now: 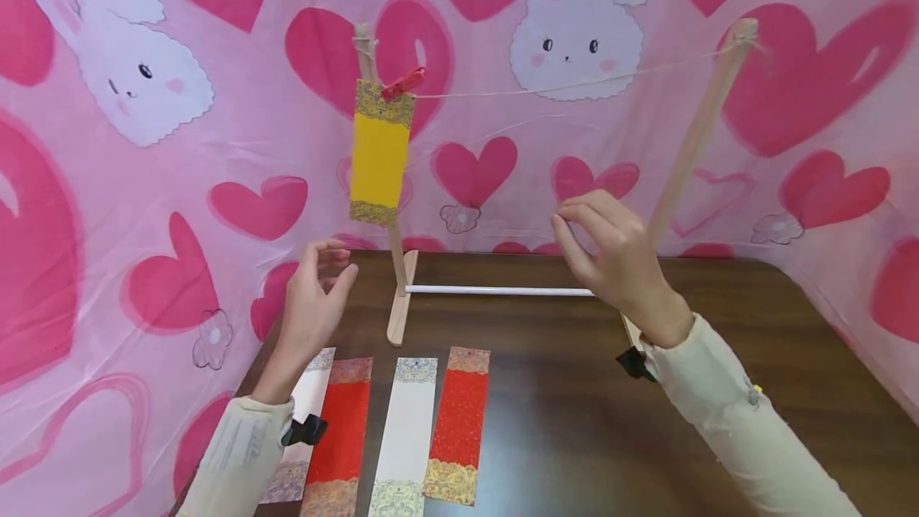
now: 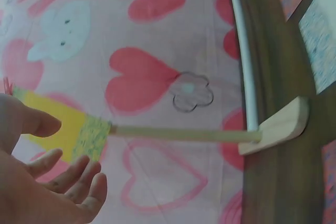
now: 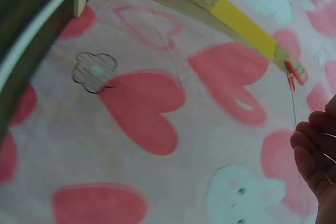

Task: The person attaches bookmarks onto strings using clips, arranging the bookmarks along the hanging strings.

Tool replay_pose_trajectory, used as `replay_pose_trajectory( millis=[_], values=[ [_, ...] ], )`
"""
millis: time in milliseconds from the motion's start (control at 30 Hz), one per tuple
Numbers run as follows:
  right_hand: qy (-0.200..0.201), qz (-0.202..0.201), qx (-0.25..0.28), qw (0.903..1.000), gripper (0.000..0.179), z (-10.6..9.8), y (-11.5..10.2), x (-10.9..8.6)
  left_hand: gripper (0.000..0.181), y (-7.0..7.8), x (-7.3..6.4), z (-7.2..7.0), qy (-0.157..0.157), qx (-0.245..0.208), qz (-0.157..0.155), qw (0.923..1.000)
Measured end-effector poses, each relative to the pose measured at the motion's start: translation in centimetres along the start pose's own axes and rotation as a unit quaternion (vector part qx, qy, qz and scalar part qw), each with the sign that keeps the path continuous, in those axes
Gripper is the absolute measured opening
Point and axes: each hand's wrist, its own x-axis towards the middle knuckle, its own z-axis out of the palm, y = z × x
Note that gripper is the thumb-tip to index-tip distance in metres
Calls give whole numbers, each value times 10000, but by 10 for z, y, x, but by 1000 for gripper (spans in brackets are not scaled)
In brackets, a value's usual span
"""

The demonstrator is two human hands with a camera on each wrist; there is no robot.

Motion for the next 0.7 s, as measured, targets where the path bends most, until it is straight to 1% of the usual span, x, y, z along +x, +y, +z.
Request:
replay_pose_trajectory(
  millis=[100,233,367,433,500,600,633,700],
  values=[
    [42,426,119,9990,13,-4,-1,-25,35,0,-14,7,-175,65,114,9998],
    [-16,977,183,9950,9,-10,-2,-60,36,2,-30,20,-455,-43,204,9987],
    [-201,1343,124,9907,3,-14,-2,-91,31,4,-42,32,-762,-114,197,9968],
    [-300,1468,43,9887,6,-18,-3,-104,27,3,-48,38,-973,-110,155,9951],
    [-378,1660,-154,9853,8,-24,-3,-117,22,3,-53,44,-1180,-73,82,9930],
    [-415,2073,-624,9754,9,-35,-3,-136,16,3,-59,54,-1534,73,10,9881],
    [-409,2257,-779,9702,9,-39,-2,-142,15,3,-61,57,-1654,136,-3,9861],
    [-440,2720,-1069,9553,7,-47,0,-155,15,4,-64,65,-1937,315,-66,9805]
  ],
)
